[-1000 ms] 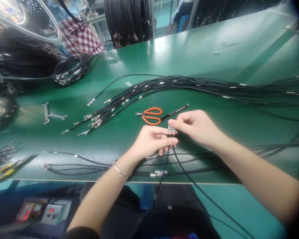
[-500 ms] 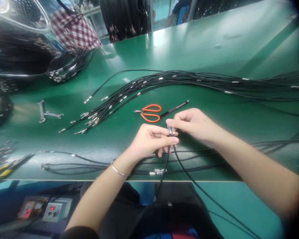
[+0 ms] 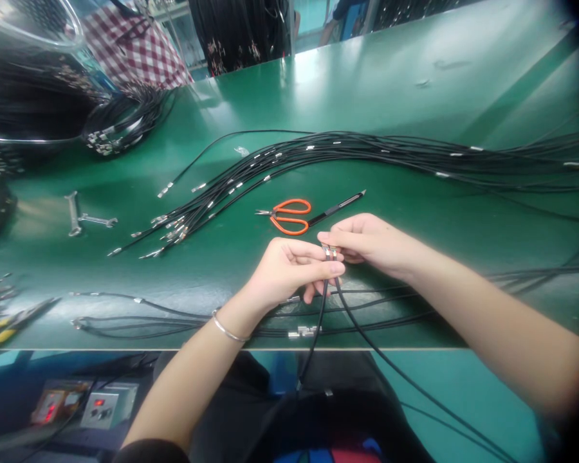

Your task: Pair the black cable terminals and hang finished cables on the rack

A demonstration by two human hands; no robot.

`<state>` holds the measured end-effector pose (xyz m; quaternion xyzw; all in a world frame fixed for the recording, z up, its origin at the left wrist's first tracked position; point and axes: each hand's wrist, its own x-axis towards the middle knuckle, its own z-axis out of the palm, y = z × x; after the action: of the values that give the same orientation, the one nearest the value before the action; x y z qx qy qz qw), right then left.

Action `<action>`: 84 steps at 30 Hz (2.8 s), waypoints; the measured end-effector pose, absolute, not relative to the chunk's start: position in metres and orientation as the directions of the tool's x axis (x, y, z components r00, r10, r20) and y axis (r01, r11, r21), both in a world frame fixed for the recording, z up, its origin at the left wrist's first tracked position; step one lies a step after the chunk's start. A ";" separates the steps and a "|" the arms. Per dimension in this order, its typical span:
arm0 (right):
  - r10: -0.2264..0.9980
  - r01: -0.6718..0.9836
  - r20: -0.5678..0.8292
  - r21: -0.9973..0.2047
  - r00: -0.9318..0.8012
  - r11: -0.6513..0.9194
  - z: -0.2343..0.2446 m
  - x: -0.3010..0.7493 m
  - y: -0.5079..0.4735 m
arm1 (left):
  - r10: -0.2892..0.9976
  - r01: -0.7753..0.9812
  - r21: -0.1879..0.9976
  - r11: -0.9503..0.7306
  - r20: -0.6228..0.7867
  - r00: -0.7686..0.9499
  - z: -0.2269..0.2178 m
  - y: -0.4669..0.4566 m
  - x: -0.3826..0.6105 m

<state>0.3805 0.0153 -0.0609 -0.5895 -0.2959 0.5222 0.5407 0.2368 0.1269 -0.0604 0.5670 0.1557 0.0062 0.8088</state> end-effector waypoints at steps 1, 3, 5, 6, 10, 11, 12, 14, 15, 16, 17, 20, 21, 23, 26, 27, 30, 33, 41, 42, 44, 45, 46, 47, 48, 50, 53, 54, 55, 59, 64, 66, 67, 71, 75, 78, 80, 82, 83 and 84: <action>0.914 -0.219 -0.296 -0.946 0.279 -0.239 -0.061 0.381 0.015 | 0.185 0.165 0.920 0.355 -0.242 0.952 -0.060 0.127 0.237; 0.915 -0.222 -0.298 -0.945 0.273 -0.241 -0.061 0.381 0.015 | 0.180 0.163 0.920 0.357 -0.239 0.954 -0.060 0.127 0.237; 0.915 -0.218 -0.299 -0.945 0.270 -0.244 -0.061 0.381 0.015 | 0.179 0.160 0.920 0.358 -0.236 0.955 -0.060 0.127 0.236; 0.915 -0.216 -0.299 -0.945 0.270 -0.245 -0.061 0.380 0.015 | 0.180 0.160 0.920 0.358 -0.236 0.955 -0.060 0.127 0.236; 0.914 -0.195 -0.294 -0.949 0.279 -0.246 -0.060 0.380 0.014 | 0.180 0.168 0.920 0.355 -0.244 0.953 -0.061 0.127 0.236; 0.914 -0.189 -0.293 -0.951 0.281 -0.246 -0.060 0.380 0.014 | 0.177 0.172 0.919 0.355 -0.247 0.953 -0.061 0.127 0.236; 0.914 -0.183 -0.291 -0.952 0.282 -0.246 -0.060 0.380 0.013 | 0.174 0.175 0.917 0.357 -0.250 0.953 -0.061 0.127 0.236; 0.916 -0.175 -0.285 -0.954 0.283 -0.243 -0.060 0.381 0.013 | 0.171 0.178 0.913 0.368 -0.254 0.952 -0.061 0.127 0.236; 0.917 -0.172 -0.281 -0.955 0.283 -0.240 -0.060 0.381 0.013 | 0.171 0.177 0.911 0.373 -0.256 0.952 -0.061 0.127 0.236; 0.918 -0.168 -0.277 -0.957 0.284 -0.237 -0.060 0.381 0.013 | 0.170 0.177 0.909 0.378 -0.256 0.952 -0.061 0.127 0.236; 0.918 -0.163 -0.274 -0.958 0.285 -0.235 -0.060 0.381 0.013 | 0.170 0.176 0.907 0.382 -0.256 0.952 -0.061 0.128 0.235; 0.917 -0.148 -0.270 -0.961 0.295 -0.235 -0.060 0.381 0.013 | 0.164 0.176 0.906 0.385 -0.255 0.953 -0.061 0.127 0.235; 0.915 -0.145 -0.269 -0.961 0.299 -0.235 -0.060 0.381 0.013 | 0.163 0.176 0.906 0.385 -0.254 0.953 -0.061 0.127 0.235; 0.914 -0.142 -0.267 -0.962 0.305 -0.233 -0.059 0.381 0.012 | 0.162 0.174 0.907 0.383 -0.251 0.954 -0.062 0.127 0.235; 0.916 -0.129 -0.257 -0.965 0.306 -0.228 -0.058 0.381 0.012 | 0.163 0.172 0.909 0.379 -0.249 0.955 -0.062 0.127 0.235; 0.917 -0.125 -0.254 -0.966 0.307 -0.226 -0.058 0.381 0.012 | 0.163 0.174 0.909 0.379 -0.250 0.954 -0.062 0.128 0.235; 0.917 -0.123 -0.250 -0.967 0.311 -0.222 -0.058 0.381 0.011 | 0.161 0.177 0.907 0.382 -0.254 0.954 -0.062 0.128 0.236; 0.917 -0.116 -0.247 -0.968 0.313 -0.222 -0.059 0.381 0.011 | 0.162 0.178 0.906 0.383 -0.255 0.953 -0.062 0.128 0.236; 0.921 -0.093 -0.235 -0.972 0.310 -0.217 -0.058 0.381 0.011 | 0.159 0.173 0.910 0.377 -0.248 0.956 -0.062 0.128 0.236; 0.921 -0.090 -0.236 -0.972 0.310 -0.218 -0.058 0.381 0.011 | 0.158 0.171 0.910 0.379 -0.245 0.956 -0.062 0.128 0.236; 0.920 -0.087 -0.236 -0.972 0.313 -0.219 -0.058 0.381 0.011 | 0.154 0.167 0.909 0.383 -0.241 0.958 -0.062 0.128 0.236; 0.920 -0.087 -0.235 -0.972 0.314 -0.219 -0.058 0.381 0.011 | 0.153 0.167 0.908 0.385 -0.241 0.958 -0.062 0.128 0.236; 0.920 -0.086 -0.234 -0.972 0.315 -0.218 -0.058 0.381 0.011 | 0.152 0.167 0.907 0.386 -0.241 0.959 -0.062 0.128 0.236; 0.920 -0.084 -0.233 -0.973 0.316 -0.217 -0.057 0.381 0.011 | 0.152 0.166 0.908 0.385 -0.240 0.959 -0.062 0.127 0.236; 0.920 -0.082 -0.231 -0.973 0.317 -0.216 -0.057 0.381 0.011 | 0.154 0.166 0.908 0.384 -0.240 0.958 -0.062 0.127 0.236; 0.920 -0.075 -0.229 -0.973 0.318 -0.216 -0.057 0.381 0.011 | 0.155 0.165 0.909 0.382 -0.240 0.958 -0.062 0.127 0.236; 0.919 -0.073 -0.229 -0.973 0.320 -0.217 -0.056 0.380 0.011 | 0.153 0.165 0.909 0.382 -0.239 0.959 -0.061 0.127 0.235; 0.919 -0.076 -0.229 -0.973 0.320 -0.216 -0.055 0.380 0.011 | 0.151 0.167 0.909 0.382 -0.239 0.959 -0.061 0.127 0.234; 0.920 -0.077 -0.228 -0.974 0.318 -0.214 -0.055 0.380 0.011 | 0.149 0.169 0.909 0.381 -0.241 0.959 -0.061 0.127 0.234; 0.923 -0.073 -0.220 -0.976 0.317 -0.208 -0.055 0.380 0.011 | 0.152 0.181 0.912 0.369 -0.251 0.956 -0.060 0.127 0.234; 0.923 -0.091 -0.228 -0.974 0.311 -0.210 -0.054 0.380 0.011 | 0.164 0.205 0.916 0.346 -0.274 0.948 -0.060 0.127 0.234; 0.923 -0.094 -0.226 -0.974 0.311 -0.207 -0.054 0.380 0.010 | 0.160 0.204 0.916 0.346 -0.272 0.949 -0.059 0.127 0.234; 0.923 -0.094 -0.225 -0.974 0.313 -0.206 -0.054 0.380 0.010 | 0.159 0.202 0.916 0.347 -0.270 0.950 -0.059 0.127 0.234; 0.923 -0.091 -0.225 -0.974 0.312 -0.206 -0.054 0.380 0.010 | 0.160 0.205 0.913 0.352 -0.275 0.948 -0.058 0.127 0.234; 0.927 -0.083 -0.214 -0.977 0.309 -0.198 -0.054 0.380 0.011 | 0.160 0.201 0.911 0.359 -0.272 0.949 -0.057 0.126 0.234; 0.926 -0.090 -0.215 -0.976 0.309 -0.197 -0.055 0.379 0.010 | 0.158 0.198 0.912 0.359 -0.268 0.950 -0.057 0.126 0.234; 0.926 -0.091 -0.214 -0.977 0.311 -0.195 -0.055 0.379 0.010 | 0.160 0.201 0.913 0.354 -0.271 0.949 -0.057 0.126 0.234; 0.925 -0.089 -0.214 -0.977 0.313 -0.196 -0.055 0.379 0.009 | 0.161 0.203 0.914 0.350 -0.272 0.949 -0.057 0.126 0.234; 0.925 -0.089 -0.215 -0.976 0.312 -0.197 -0.055 0.379 0.009 | 0.161 0.201 0.915 0.350 -0.270 0.949 -0.057 0.126 0.234; 0.925 -0.090 -0.217 -0.976 0.311 -0.199 -0.055 0.380 0.009 | 0.159 0.198 0.915 0.351 -0.267 0.951 -0.057 0.126 0.234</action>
<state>0.3796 0.0094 -0.0548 -0.6100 -0.3422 0.4766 0.5325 0.2343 0.1265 -0.0571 0.5695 0.1568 -0.0123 0.8068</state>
